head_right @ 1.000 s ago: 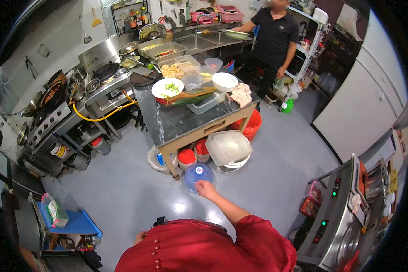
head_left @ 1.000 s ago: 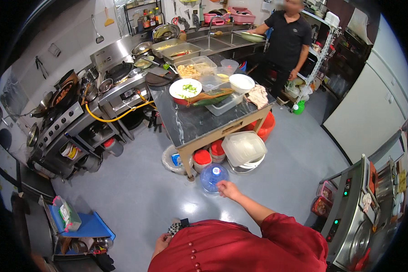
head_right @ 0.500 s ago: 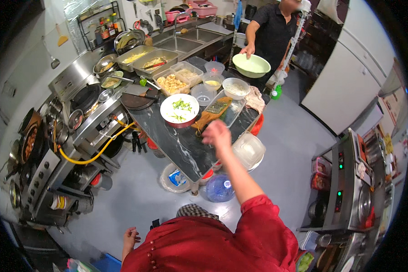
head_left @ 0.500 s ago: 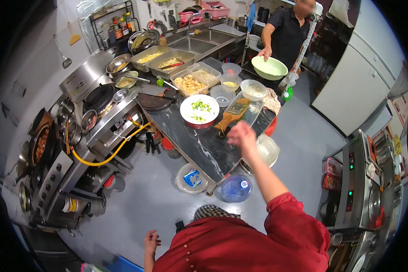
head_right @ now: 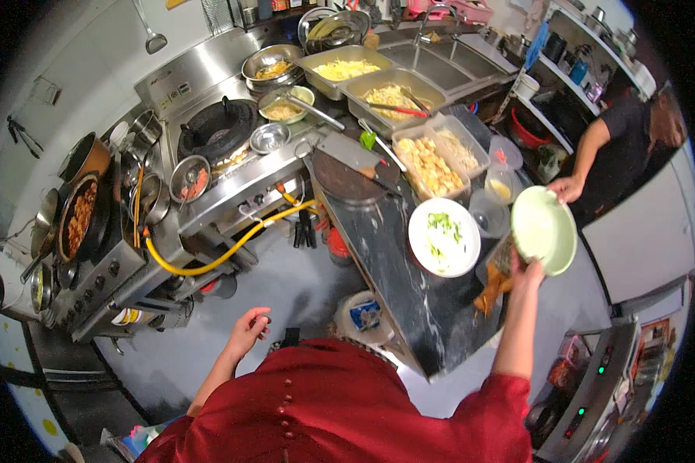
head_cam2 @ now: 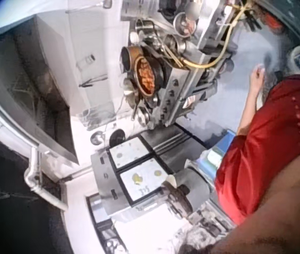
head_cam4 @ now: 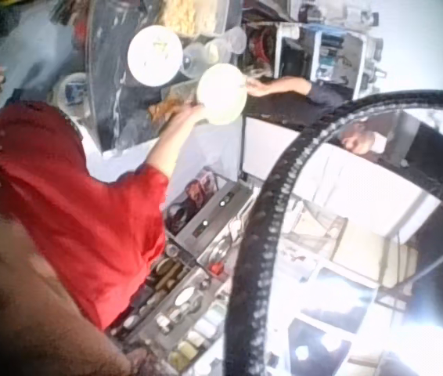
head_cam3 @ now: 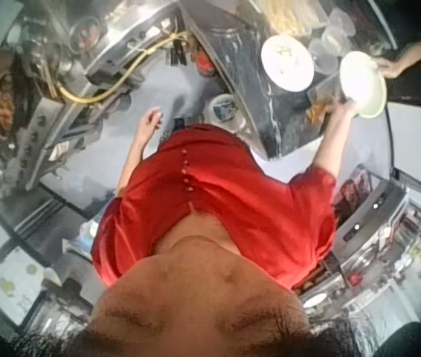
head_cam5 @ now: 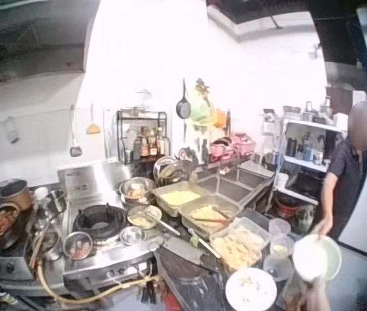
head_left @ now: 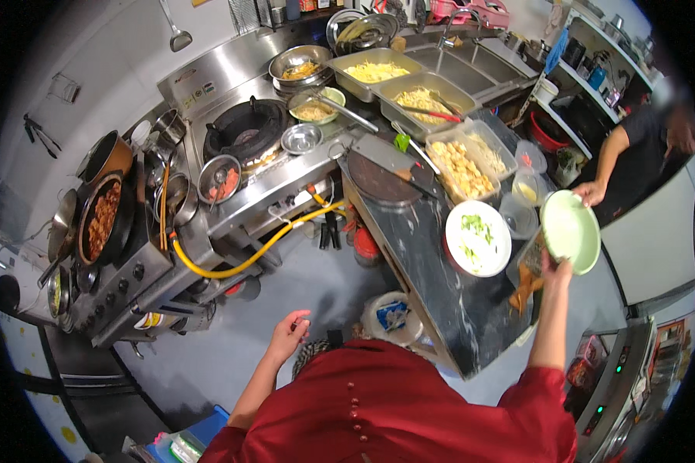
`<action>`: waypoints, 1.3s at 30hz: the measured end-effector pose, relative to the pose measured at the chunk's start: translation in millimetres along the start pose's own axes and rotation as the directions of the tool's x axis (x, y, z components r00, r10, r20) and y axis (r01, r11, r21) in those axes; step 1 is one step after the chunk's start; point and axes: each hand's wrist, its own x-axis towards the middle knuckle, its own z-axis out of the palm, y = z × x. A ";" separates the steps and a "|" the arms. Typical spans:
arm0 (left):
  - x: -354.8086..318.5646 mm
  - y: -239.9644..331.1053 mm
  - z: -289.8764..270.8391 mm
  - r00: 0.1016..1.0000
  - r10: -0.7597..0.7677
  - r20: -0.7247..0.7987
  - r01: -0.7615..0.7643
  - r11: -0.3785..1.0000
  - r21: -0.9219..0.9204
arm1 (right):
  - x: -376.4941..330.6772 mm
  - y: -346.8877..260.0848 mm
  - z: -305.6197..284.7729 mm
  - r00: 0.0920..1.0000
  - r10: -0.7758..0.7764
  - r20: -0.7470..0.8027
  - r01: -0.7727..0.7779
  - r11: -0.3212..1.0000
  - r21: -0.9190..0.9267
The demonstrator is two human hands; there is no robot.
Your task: The person assembles a noodle bowl by adding bean sprouts, cabbage, tofu, and noodles into a plastic container using tongs. They then add cooked meat from a pan, pour broth from a pot, and add seasonings before placing the container on a counter.
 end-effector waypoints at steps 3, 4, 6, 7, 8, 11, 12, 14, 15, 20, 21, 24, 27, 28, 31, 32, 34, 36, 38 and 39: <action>34.9 57.4 -16.2 0.997 0.047 0.068 -0.043 0.997 -0.069 | -107.1 65.4 44.2 0.963 0.187 0.193 -0.129 0.952 -0.277; 51.3 77.9 -21.9 0.988 0.068 0.137 -0.054 0.993 -0.106 | -143.7 88.4 69.5 0.928 0.195 0.317 -0.059 0.918 -0.393; 82.7 116.3 -32.8 0.942 0.265 0.206 -0.217 0.949 -0.231 | -209.6 125.4 127.3 0.775 0.445 0.449 -0.198 0.845 -0.497; 97.2 132.8 -40.9 0.902 0.361 0.235 -0.289 0.912 -0.293 | -237.8 142.3 157.4 0.730 0.501 0.465 -0.181 0.798 -0.575; 110.1 147.2 -50.6 0.881 0.404 0.246 -0.286 0.870 -0.402 | -265.7 162.3 186.1 0.666 0.490 0.562 -0.180 0.837 -0.516; 148.5 180.2 -89.2 0.870 0.456 0.188 -0.240 0.725 -0.646 | -321.8 202.9 265.9 0.579 0.620 0.529 -0.084 0.691 -0.718; 158.7 186.6 -102.2 0.903 0.399 0.156 -0.197 0.710 -0.676 | -335.7 211.7 285.3 0.535 0.669 0.516 -0.029 0.624 -0.780; 174.5 197.1 -137.1 0.960 0.263 0.100 -0.117 0.696 -0.709 | -344.4 226.9 333.8 0.228 0.777 0.586 0.176 0.559 -0.810; 179.3 201.2 -155.5 0.977 0.198 0.080 -0.082 0.691 -0.718 | -345.5 232.9 356.6 0.107 0.807 0.580 0.241 0.545 -0.803; 203.9 225.0 -212.3 0.973 0.114 -0.200 -0.226 0.644 -0.731 | -308.4 264.6 501.8 0.002 0.653 0.757 0.553 0.630 -0.545; 206.9 230.9 -222.6 0.967 0.092 -0.236 -0.240 0.630 -0.739 | -292.7 272.6 543.1 0.010 0.653 0.757 0.535 0.636 -0.556; 215.6 243.9 -241.7 0.923 0.049 -0.382 -0.330 0.611 -0.719 | -248.6 311.3 671.2 0.037 0.476 0.879 0.606 0.689 -0.398; 230.0 257.5 -255.7 0.854 -0.007 -0.520 -0.419 0.584 -0.696 | -208.3 368.6 818.6 0.120 0.299 0.947 0.640 0.705 -0.304; 233.1 260.9 -256.3 0.808 0.012 -0.589 -0.475 0.605 -0.639 | -194.0 388.3 865.2 0.217 0.253 0.943 0.663 0.670 -0.332; 254.0 273.5 -256.5 0.657 0.048 -0.753 -0.489 0.786 -0.377 | -155.0 449.2 986.1 0.442 0.085 0.893 0.690 0.603 -0.399; 264.3 279.8 -263.0 0.668 0.049 -0.743 -0.531 0.731 -0.430 | -143.8 467.6 1018.4 0.483 0.053 0.874 0.671 0.619 -0.408; 276.0 291.7 -269.5 0.685 -0.076 -0.724 -0.540 0.615 -0.575 | -126.4 498.3 1070.2 0.518 -0.075 0.852 0.710 0.593 -0.379; 286.3 303.1 -277.5 0.679 -0.143 -0.720 -0.508 0.616 -0.602 | -116.7 520.3 1109.5 0.550 -0.183 0.815 0.758 0.519 -0.395; 298.5 313.8 -287.3 0.678 -0.208 -0.705 -0.455 0.636 -0.624 | -116.1 540.6 1138.8 0.578 -0.283 0.765 0.777 0.476 -0.411; 304.7 318.8 -291.0 0.674 -0.224 -0.704 -0.449 0.633 -0.630 | -111.6 547.4 1147.2 0.573 -0.281 0.770 0.790 0.440 -0.428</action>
